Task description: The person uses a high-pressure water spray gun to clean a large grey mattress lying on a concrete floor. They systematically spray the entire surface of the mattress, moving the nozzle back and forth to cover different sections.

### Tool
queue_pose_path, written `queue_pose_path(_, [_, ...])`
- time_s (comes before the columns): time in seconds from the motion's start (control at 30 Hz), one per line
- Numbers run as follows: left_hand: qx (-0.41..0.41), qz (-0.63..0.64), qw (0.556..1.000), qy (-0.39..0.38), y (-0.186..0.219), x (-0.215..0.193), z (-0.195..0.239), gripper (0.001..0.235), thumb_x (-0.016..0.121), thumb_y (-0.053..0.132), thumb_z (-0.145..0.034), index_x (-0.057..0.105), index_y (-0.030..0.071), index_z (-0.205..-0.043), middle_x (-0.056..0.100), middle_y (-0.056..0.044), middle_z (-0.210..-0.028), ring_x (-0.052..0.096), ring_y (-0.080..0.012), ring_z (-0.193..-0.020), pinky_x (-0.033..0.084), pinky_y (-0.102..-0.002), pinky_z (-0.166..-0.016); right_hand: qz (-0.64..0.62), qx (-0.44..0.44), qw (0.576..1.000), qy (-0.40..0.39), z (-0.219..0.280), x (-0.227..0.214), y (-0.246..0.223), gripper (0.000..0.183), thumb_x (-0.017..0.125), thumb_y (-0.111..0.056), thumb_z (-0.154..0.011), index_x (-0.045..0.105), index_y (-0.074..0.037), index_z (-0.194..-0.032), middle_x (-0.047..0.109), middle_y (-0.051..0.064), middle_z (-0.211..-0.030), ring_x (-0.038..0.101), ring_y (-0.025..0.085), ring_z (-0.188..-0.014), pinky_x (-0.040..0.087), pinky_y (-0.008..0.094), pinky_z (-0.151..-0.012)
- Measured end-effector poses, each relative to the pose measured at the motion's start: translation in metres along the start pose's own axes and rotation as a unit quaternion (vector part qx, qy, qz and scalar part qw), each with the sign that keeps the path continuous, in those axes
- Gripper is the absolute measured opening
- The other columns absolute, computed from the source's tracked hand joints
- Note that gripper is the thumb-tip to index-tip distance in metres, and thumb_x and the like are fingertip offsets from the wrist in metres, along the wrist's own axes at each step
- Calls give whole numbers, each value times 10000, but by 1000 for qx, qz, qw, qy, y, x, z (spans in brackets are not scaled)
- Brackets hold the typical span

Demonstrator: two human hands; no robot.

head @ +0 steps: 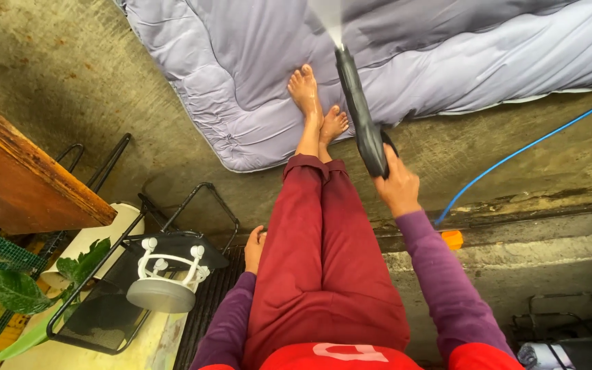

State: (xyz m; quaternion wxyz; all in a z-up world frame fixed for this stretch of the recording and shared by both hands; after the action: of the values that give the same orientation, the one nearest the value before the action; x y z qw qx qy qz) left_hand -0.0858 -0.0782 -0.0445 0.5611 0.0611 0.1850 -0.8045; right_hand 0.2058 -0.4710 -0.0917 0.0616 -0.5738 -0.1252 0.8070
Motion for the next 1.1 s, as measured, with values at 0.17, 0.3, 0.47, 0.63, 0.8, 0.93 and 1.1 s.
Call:
queue_pose_path(0.17, [-20,-10,1000,7,-7,-5,-16,452,540,396,-1052,556,261,-1483,669,-120,-1370,583,-339,-1327,474,-476,-1099,79,56,969,-226,78,21,29,591,496,-598,-943,474,-343,-1476,672,2,-776,732,219,-679,577,357,-570])
queue_pose_path(0.3, [-12,-14,1000,0,2,-9,-20,456,544,387,-1053,552,237,-1483,664,-141,-1371,580,-356,-1326,472,-486,-1099,78,61,937,-336,72,52,29,596,477,-593,-959,401,-348,-1497,685,38,-832,741,285,-718,594,425,-619])
queue_pose_path(0.47, [38,-4,999,38,4,-21,-34,436,570,367,-1052,583,212,-1459,684,-168,-1313,607,-391,-1273,488,-505,-1056,-4,53,971,-233,-18,41,-10,621,530,-532,-939,415,-317,-1510,660,82,-834,731,355,-703,573,502,-615])
queue_pose_path(0.63, [26,-11,999,35,51,-43,-11,424,572,326,-1041,588,209,-1448,683,-164,-1327,598,-382,-1291,475,-496,-1084,-45,58,991,-115,-14,-15,-17,638,561,-550,-914,487,-309,-1500,702,77,-945,739,320,-804,578,457,-649])
queue_pose_path(0.8, [-6,-13,1000,-4,61,-42,-19,439,555,364,-1046,567,259,-1472,665,-136,-1373,593,-346,-1312,481,-469,-1098,-13,200,935,-291,74,-24,42,612,514,-590,-935,440,-378,-1504,743,80,-1096,743,311,-967,590,444,-808])
queue_pose_path(0.93, [-20,-27,999,-6,66,-47,-23,441,554,389,-1043,562,284,-1472,657,-114,-1388,576,-326,-1331,469,-459,-1112,62,254,873,-412,123,-17,95,560,472,-603,-952,395,-446,-1484,752,43,-1093,752,296,-993,582,428,-862])
queue_pose_path(1.1, [-19,-60,998,-4,79,-56,-18,435,558,390,-1045,563,295,-1469,660,-92,-1378,587,-305,-1317,475,-448,-1108,115,222,870,-424,106,18,137,571,428,-598,-978,361,-399,-1509,743,71,-992,770,336,-899,579,450,-810])
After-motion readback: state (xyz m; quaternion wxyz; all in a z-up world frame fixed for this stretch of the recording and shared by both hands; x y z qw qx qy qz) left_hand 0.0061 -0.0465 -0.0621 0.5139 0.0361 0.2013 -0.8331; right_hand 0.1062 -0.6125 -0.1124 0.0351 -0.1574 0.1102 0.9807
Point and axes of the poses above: each hand's wrist, its own z-axis away from the middle knuckle, its own x-axis out of the palm, y = z × x, the point moved 8 cm from there along -z, towards the middle knuckle
